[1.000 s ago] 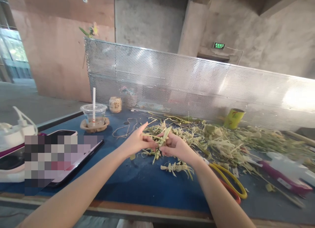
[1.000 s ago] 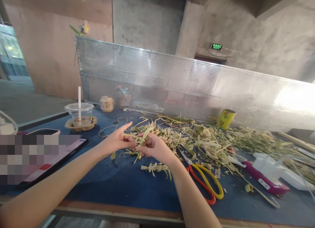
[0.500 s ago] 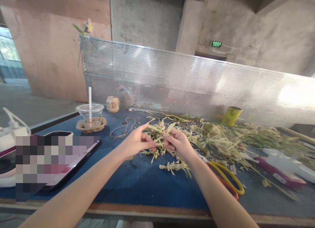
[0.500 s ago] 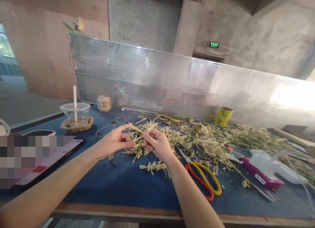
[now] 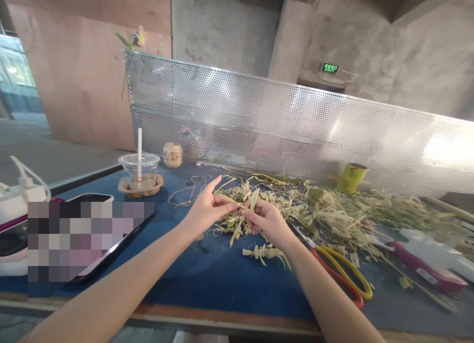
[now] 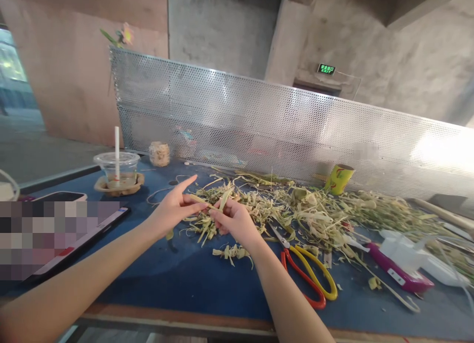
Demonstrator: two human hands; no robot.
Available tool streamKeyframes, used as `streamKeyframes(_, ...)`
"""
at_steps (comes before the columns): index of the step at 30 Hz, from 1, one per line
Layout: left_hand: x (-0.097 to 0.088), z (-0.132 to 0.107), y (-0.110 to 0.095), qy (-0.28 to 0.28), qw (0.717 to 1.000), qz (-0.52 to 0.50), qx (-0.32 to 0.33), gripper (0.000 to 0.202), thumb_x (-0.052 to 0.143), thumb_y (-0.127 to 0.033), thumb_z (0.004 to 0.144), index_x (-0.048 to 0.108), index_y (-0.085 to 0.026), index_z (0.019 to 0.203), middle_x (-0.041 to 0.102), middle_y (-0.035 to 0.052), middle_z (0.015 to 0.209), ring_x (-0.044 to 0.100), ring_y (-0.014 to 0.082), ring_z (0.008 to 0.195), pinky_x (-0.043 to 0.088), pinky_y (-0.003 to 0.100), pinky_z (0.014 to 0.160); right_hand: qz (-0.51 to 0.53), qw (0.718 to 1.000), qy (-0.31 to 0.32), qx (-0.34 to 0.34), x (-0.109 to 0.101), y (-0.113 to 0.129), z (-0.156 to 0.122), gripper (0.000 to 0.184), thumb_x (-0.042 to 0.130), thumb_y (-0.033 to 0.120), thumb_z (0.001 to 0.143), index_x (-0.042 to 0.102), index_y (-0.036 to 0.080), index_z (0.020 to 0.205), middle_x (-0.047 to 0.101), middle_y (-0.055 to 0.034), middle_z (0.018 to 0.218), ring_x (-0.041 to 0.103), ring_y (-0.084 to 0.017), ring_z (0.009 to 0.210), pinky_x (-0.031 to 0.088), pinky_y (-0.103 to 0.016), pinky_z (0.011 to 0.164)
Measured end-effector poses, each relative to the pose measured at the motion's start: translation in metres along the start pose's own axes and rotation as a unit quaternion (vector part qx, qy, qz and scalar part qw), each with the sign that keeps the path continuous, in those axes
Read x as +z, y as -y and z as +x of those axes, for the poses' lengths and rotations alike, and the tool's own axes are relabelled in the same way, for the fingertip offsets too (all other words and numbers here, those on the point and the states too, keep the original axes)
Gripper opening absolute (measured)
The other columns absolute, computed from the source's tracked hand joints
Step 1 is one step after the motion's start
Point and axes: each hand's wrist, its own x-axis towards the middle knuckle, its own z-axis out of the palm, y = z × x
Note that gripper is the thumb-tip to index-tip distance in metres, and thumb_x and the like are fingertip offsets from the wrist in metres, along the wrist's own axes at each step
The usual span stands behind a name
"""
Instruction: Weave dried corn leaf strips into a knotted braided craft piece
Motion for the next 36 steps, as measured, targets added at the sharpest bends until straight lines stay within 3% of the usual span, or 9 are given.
streamKeyframes(6,0.001,-0.003,-0.005,-0.013,0.999,-0.014,0.038,0.096,0.066,-0.016,0.066,0.003,-0.015,0.139,0.056,-0.0061,0.061,0.057,0.0122,0.065,0.044,0.028,0.067,0.073,0.997,-0.010,-0.029,0.002,-0.005,0.001,0.022,0.067,0.029,0.066,0.048,0.017,0.067,0.048,0.0080,0.043,0.029,-0.001,0.034,0.020,-0.016,0.036)
streamKeyframes(15,-0.009,0.002,-0.005,-0.061,0.996,-0.047,0.048,0.100,0.069,-0.016,0.065,0.002,-0.013,0.139,0.063,-0.0025,0.065,0.060,0.0142,0.068,0.045,0.031,0.073,0.155,0.987,-0.010,-0.033,0.004,-0.003,0.002,0.026,0.068,0.026,0.067,0.043,0.018,0.066,0.052,0.0070,0.045,0.028,-0.001,0.034,0.019,-0.016,0.037)
streamKeyframes(19,-0.002,0.001,0.002,0.013,0.999,-0.043,-0.022,0.109,0.070,-0.020,0.066,-0.013,-0.014,0.137,0.068,0.0059,0.081,0.062,0.0179,0.078,0.044,0.034,0.076,0.189,0.982,-0.005,-0.016,0.000,-0.003,0.002,0.026,0.069,0.030,0.066,0.046,0.016,0.067,0.052,0.0061,0.050,0.031,-0.001,0.037,0.021,-0.016,0.039)
streamKeyframes(22,0.003,-0.002,0.005,0.072,0.996,-0.035,-0.048,0.117,0.072,-0.019,0.062,-0.020,-0.015,0.135,0.067,0.0064,0.083,0.062,0.0190,0.079,0.044,0.034,0.075,0.164,0.986,0.009,-0.010,-0.001,-0.003,0.002,0.028,0.073,0.026,0.061,0.049,0.016,0.071,0.052,0.0064,0.054,0.031,0.000,0.038,0.022,-0.016,0.040)
streamKeyframes(28,0.003,-0.005,0.006,0.075,0.997,0.021,-0.017,0.110,0.068,-0.020,0.066,-0.017,-0.011,0.135,0.058,-0.0053,0.058,0.056,0.0142,0.061,0.040,0.031,0.065,0.042,0.998,-0.032,-0.043,0.001,-0.008,0.004,0.023,0.069,0.031,0.064,0.051,0.016,0.066,0.049,0.0068,0.048,0.032,-0.002,0.037,0.023,-0.018,0.039)
streamKeyframes(32,0.001,-0.007,0.004,0.101,0.994,0.007,-0.048,0.108,0.067,-0.018,0.066,-0.015,-0.008,0.135,0.056,-0.0063,0.057,0.055,0.0128,0.060,0.038,0.029,0.063,0.091,0.994,-0.056,-0.038,0.007,-0.009,0.002,0.025,0.069,0.032,0.063,0.051,0.017,0.067,0.045,0.0084,0.046,0.028,-0.001,0.035,0.021,-0.018,0.038)
streamKeyframes(36,-0.001,-0.009,-0.003,0.120,0.988,-0.013,-0.095,0.100,0.066,-0.016,0.067,-0.004,-0.005,0.137,0.055,-0.0065,0.054,0.052,0.0105,0.056,0.035,0.025,0.057,0.110,0.992,-0.059,0.000,0.009,-0.007,-0.001,0.028,0.070,0.034,0.063,0.047,0.016,0.063,0.042,0.0087,0.045,0.025,-0.001,0.035,0.019,-0.017,0.037)
